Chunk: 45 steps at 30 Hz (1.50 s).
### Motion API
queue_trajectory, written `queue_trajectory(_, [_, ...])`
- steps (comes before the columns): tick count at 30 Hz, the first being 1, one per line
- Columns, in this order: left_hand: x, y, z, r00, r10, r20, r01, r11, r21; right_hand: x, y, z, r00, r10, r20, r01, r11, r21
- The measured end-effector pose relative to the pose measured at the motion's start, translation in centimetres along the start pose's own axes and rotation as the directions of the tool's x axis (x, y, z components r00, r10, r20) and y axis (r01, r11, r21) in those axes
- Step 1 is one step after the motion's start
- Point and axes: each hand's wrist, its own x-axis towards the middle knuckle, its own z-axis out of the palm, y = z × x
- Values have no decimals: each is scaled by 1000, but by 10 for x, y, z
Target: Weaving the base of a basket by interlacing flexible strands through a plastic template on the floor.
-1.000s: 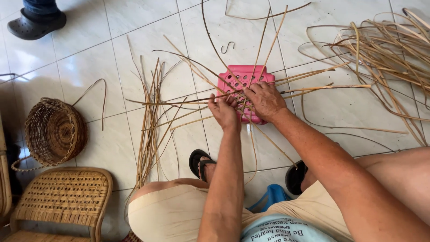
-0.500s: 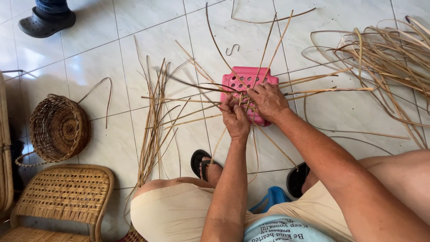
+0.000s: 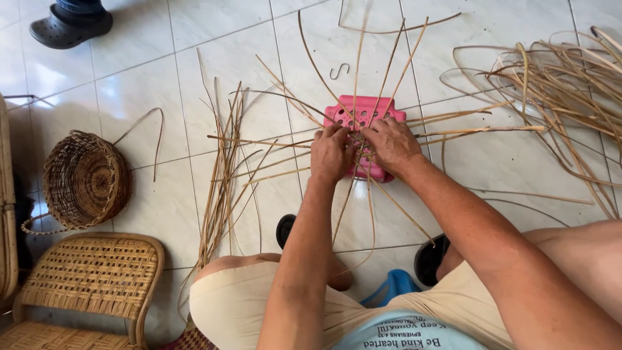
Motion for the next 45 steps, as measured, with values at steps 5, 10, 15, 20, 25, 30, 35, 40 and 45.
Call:
queue_trajectory(5, [6,-18,5,992,103,78,-105,994,17,1,2,-6,1000,19,20,-20,998,54])
queue_trajectory(10, [15,-20,-5,979,111,168,-105,993,-44,5,5,-7,999,22,43,-26,995,93])
queue_trajectory(15, [18,-10,-14,959,106,261,-102,994,-28,6,7,-7,994,51,101,-61,993,106])
queue_trajectory(20, [17,-9,-10,960,83,267,-85,996,-3,6,5,-12,990,57,130,-71,992,105])
queue_trajectory(25, [22,-10,-4,960,85,268,-92,996,14,10,4,-16,988,53,145,-65,995,78])
queue_trajectory(30, [19,-12,2,968,93,232,-94,996,-5,10,6,-16,985,47,164,-52,998,29])
queue_trajectory(35, [14,-3,-9,971,110,211,-113,994,3,11,-6,-36,985,49,167,-56,998,37])
queue_trajectory(40, [16,4,-12,974,101,204,-107,994,17,22,6,-28,967,98,234,-124,987,98])
queue_trajectory(45, [10,13,-23,968,77,237,-89,995,38,41,48,21,948,265,177,-275,961,36])
